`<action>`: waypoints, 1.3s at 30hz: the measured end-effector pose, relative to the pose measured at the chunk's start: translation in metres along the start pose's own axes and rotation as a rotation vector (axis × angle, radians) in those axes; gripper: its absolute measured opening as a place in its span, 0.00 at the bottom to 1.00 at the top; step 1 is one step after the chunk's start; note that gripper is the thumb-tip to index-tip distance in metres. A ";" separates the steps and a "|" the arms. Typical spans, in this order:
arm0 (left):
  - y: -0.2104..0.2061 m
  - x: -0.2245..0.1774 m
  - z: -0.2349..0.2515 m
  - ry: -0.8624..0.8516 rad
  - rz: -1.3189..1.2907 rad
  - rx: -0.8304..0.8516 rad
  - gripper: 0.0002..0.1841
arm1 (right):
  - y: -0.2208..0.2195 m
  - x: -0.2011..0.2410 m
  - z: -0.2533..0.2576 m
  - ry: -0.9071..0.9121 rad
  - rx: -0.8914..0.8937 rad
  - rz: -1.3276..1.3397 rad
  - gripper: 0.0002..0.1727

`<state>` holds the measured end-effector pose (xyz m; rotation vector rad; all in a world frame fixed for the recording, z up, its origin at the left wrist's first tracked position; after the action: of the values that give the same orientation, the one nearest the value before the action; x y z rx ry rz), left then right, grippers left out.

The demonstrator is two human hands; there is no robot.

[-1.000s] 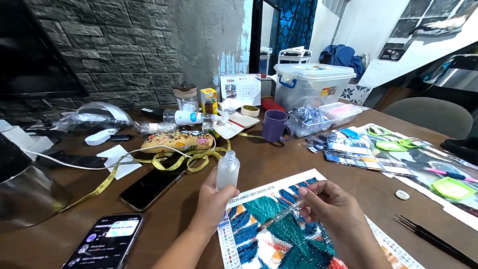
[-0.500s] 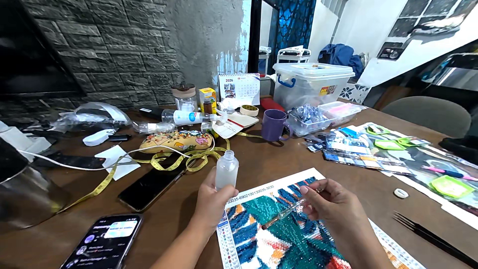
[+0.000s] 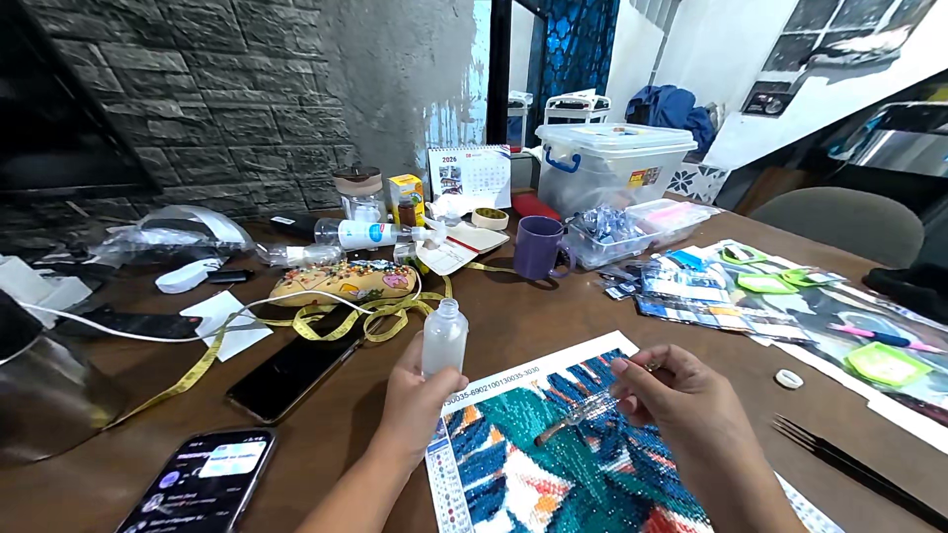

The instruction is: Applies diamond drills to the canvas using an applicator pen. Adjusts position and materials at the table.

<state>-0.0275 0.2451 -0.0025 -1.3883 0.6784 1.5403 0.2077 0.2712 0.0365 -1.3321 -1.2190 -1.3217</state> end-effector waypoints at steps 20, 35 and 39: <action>0.000 0.000 0.000 -0.001 0.009 -0.004 0.26 | -0.010 -0.003 -0.005 -0.053 0.067 -0.066 0.06; 0.001 0.000 0.000 0.006 0.020 -0.004 0.25 | -0.012 -0.003 -0.009 -0.040 0.123 -0.039 0.06; 0.001 0.000 -0.001 0.011 0.025 -0.011 0.26 | -0.007 -0.001 -0.003 -0.080 0.072 -0.066 0.06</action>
<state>-0.0279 0.2441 -0.0026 -1.4022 0.6975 1.5592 0.2008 0.2687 0.0352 -1.3145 -1.3631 -1.2686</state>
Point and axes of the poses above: each hand's wrist, its own z-axis towards the middle knuckle, its own y-axis out of the back of the hand, x = y × z, the point moved 1 cm from there along z, towards the middle knuckle, and after that the axes turned 7 degrees about -y, right-handed, at the moved point
